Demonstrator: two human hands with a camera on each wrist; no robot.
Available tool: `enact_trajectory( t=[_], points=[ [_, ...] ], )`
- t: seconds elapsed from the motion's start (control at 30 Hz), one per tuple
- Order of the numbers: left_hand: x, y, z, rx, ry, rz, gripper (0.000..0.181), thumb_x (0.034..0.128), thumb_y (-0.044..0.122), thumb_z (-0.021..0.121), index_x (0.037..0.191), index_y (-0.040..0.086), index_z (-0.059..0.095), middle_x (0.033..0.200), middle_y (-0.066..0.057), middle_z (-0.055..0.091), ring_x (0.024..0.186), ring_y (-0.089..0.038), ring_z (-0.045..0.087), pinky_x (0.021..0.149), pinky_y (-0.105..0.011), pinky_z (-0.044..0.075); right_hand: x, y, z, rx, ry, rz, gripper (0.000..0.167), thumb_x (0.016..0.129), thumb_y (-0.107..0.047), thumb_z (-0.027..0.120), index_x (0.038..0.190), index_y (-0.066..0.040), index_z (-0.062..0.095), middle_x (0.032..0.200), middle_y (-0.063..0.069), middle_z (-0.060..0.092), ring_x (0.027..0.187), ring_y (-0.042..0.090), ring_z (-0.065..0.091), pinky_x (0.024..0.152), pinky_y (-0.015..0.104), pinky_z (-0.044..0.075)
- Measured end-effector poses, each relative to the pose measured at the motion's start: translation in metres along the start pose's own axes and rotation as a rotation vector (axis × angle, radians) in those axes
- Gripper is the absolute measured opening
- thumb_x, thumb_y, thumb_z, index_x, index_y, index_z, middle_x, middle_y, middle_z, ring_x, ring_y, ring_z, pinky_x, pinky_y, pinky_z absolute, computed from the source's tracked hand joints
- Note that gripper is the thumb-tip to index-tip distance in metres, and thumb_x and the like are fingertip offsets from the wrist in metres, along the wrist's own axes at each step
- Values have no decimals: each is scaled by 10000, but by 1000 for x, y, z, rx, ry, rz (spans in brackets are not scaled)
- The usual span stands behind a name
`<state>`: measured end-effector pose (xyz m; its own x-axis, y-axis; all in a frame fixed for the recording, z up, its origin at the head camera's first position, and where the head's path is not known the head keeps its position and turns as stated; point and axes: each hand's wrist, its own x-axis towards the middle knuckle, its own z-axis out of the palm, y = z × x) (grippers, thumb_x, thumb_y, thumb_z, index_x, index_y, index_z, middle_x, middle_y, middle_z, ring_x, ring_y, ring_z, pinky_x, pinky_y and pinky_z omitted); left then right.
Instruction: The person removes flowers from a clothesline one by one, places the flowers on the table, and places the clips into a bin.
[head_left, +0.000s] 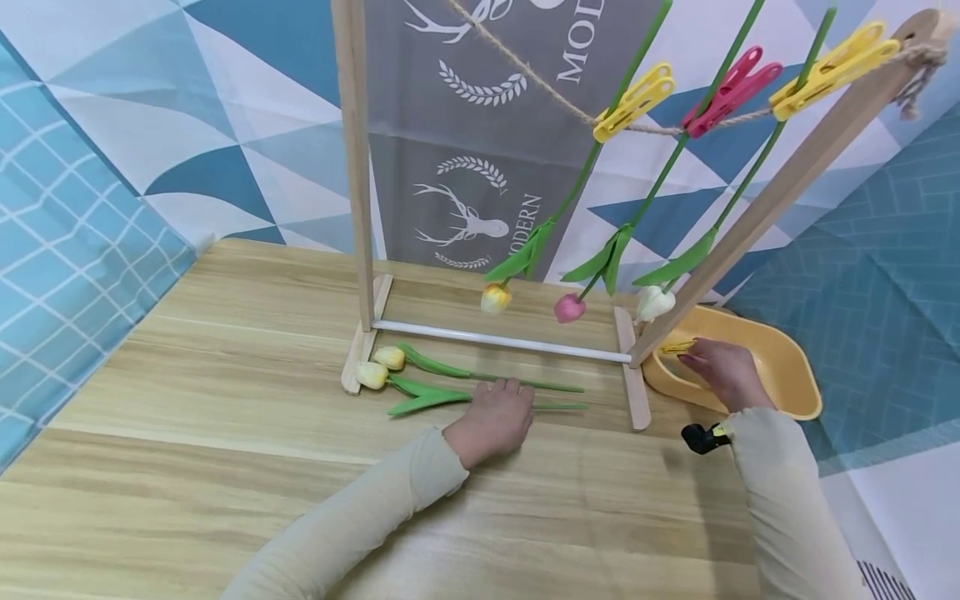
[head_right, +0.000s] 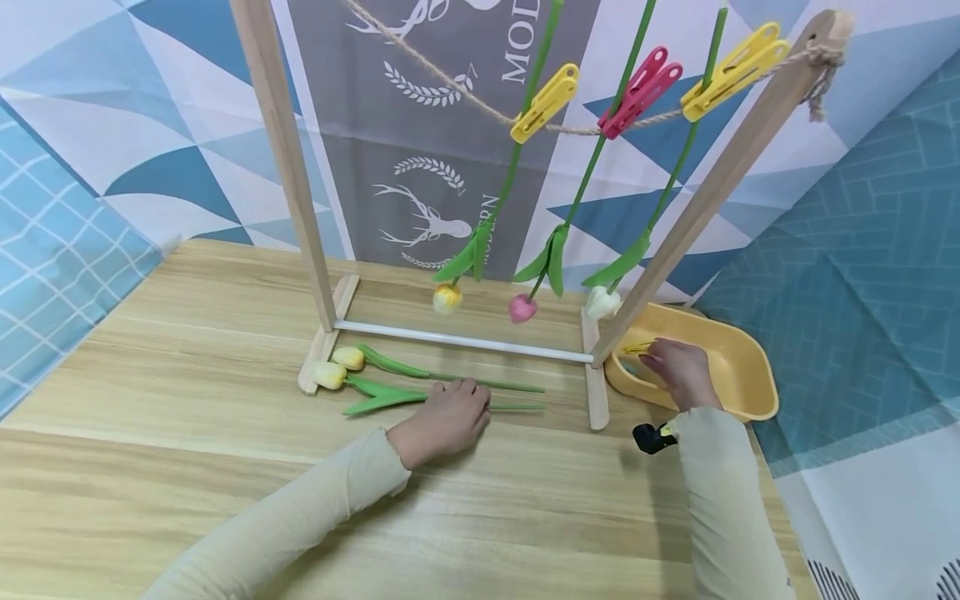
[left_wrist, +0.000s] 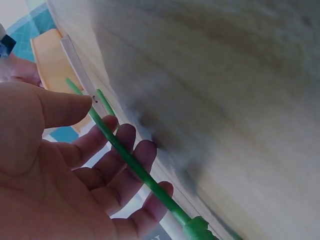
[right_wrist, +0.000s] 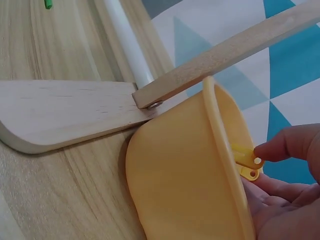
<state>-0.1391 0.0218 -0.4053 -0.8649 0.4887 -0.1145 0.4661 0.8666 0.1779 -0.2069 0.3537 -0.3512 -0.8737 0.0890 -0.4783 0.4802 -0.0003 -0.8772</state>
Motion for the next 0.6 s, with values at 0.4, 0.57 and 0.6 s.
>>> enact_trajectory(
  t=[0.4,0.57,0.6],
  points=[
    [0,-3,-2,-14,3,7,303,969,315,442,1152,95,540,1048,-70,551,997,-227,537,817,-411,418,13,4,4,-372,13,16,530,974,-168,427,1433,43,266,1357,113,393,866,-31,589,941,261,442],
    [-2,-7,-6,-37,10,5,303,975,294,430,1168,84,533,1035,-72,545,973,-232,529,828,-430,413,15,3,2,-464,-16,21,530,975,-203,431,1410,66,294,1372,150,388,907,-14,587,962,278,448],
    [-3,-8,-7,-47,13,3,301,974,290,433,1167,81,533,1035,-76,545,976,-238,528,831,-437,411,15,2,2,-478,-20,26,533,974,-206,428,1408,73,294,1376,162,385,915,-7,587,972,287,444]
  ],
)
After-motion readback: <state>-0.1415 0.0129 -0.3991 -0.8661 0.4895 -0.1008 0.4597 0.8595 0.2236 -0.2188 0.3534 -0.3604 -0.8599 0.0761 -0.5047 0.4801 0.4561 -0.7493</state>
